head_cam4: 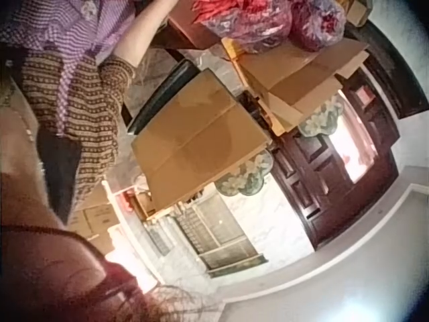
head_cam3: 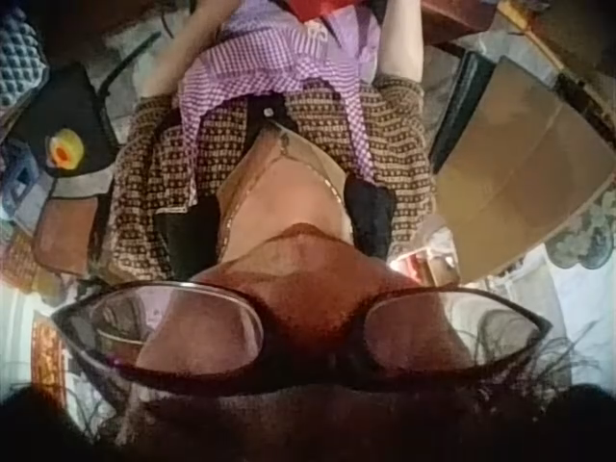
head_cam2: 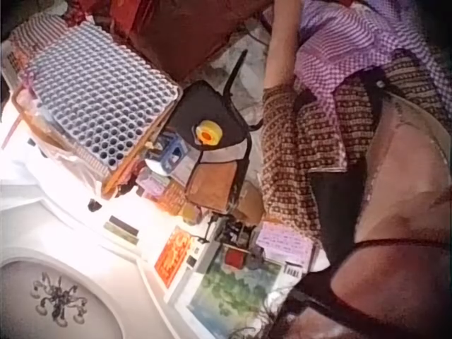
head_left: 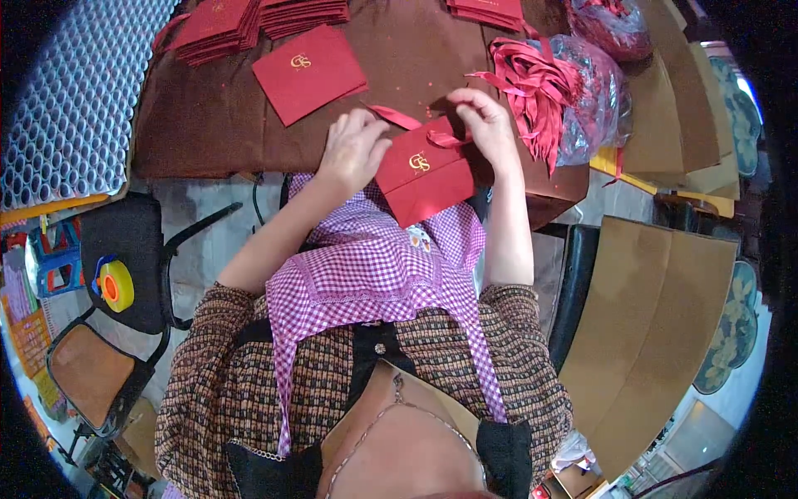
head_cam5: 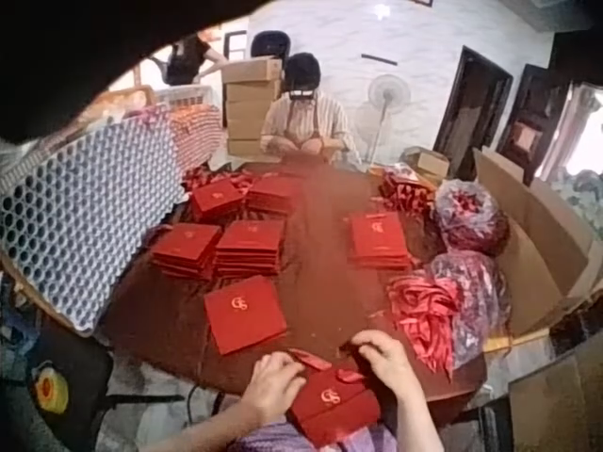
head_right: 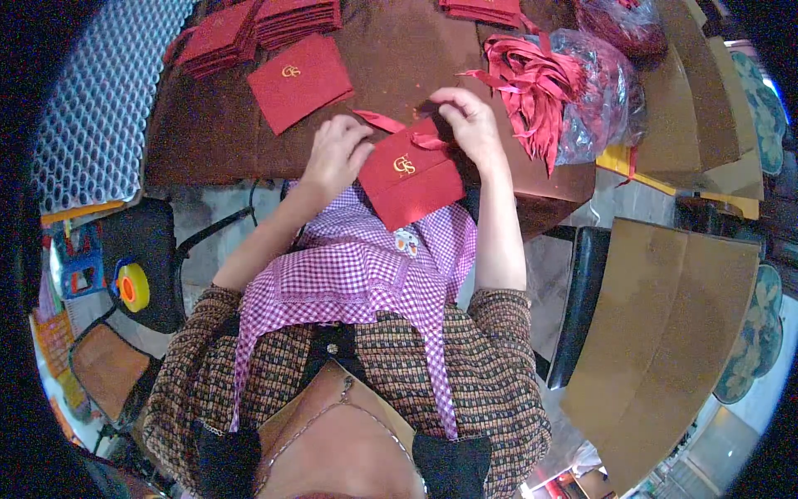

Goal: The person assembles red gift pouches by threading red ribbons through the slots of each pouch to attach handles by hand.

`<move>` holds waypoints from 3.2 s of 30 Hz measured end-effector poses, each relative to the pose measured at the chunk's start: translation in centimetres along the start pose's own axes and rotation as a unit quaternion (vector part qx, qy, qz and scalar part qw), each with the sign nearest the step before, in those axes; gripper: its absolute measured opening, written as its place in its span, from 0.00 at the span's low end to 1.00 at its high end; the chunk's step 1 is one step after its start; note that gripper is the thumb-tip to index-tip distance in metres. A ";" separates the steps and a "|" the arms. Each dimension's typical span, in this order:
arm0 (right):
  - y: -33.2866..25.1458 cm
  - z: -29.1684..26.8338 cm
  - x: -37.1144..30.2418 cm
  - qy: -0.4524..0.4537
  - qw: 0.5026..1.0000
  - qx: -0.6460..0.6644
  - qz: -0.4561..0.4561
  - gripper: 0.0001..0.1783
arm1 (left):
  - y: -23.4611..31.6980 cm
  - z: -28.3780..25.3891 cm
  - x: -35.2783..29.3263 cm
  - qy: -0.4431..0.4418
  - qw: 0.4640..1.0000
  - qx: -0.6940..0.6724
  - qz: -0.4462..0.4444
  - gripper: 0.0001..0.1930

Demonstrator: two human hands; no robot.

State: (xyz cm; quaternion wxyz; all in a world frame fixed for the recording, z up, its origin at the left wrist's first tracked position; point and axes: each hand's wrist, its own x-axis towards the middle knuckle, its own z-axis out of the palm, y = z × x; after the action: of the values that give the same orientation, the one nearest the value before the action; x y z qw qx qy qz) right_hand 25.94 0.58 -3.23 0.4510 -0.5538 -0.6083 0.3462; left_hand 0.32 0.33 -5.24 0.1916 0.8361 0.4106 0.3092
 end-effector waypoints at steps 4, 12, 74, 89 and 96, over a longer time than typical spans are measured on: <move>0.1 -0.7 1.2 0.136 0.970 -0.200 -0.030 0.14 | 0.5 0.1 -0.4 -0.003 1.000 0.000 0.007 0.13; 0.8 -0.5 1.6 0.059 0.916 -0.392 0.068 0.18 | 0.5 0.3 -0.2 -0.007 1.000 -0.008 0.026 0.07; -4.3 8.2 -6.6 -0.009 0.942 -0.302 -0.143 0.07 | -0.6 -2.0 0.6 -0.243 0.850 -0.385 -0.264 0.18; -6.9 9.5 -6.7 -0.003 0.920 -0.366 -0.141 0.08 | 1.9 -2.6 0.7 -0.187 0.930 -0.221 -0.228 0.15; -5.5 9.8 -7.1 0.044 0.940 -0.311 -0.132 0.09 | 1.6 -2.3 0.4 -0.162 0.938 -0.209 -0.225 0.15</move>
State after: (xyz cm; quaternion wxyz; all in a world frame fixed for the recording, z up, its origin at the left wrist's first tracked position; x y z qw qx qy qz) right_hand 14.68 -6.43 -2.85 0.3242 -0.5962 -0.7326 0.0524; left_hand -0.15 -0.18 -2.47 0.4904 0.7016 0.4777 0.1975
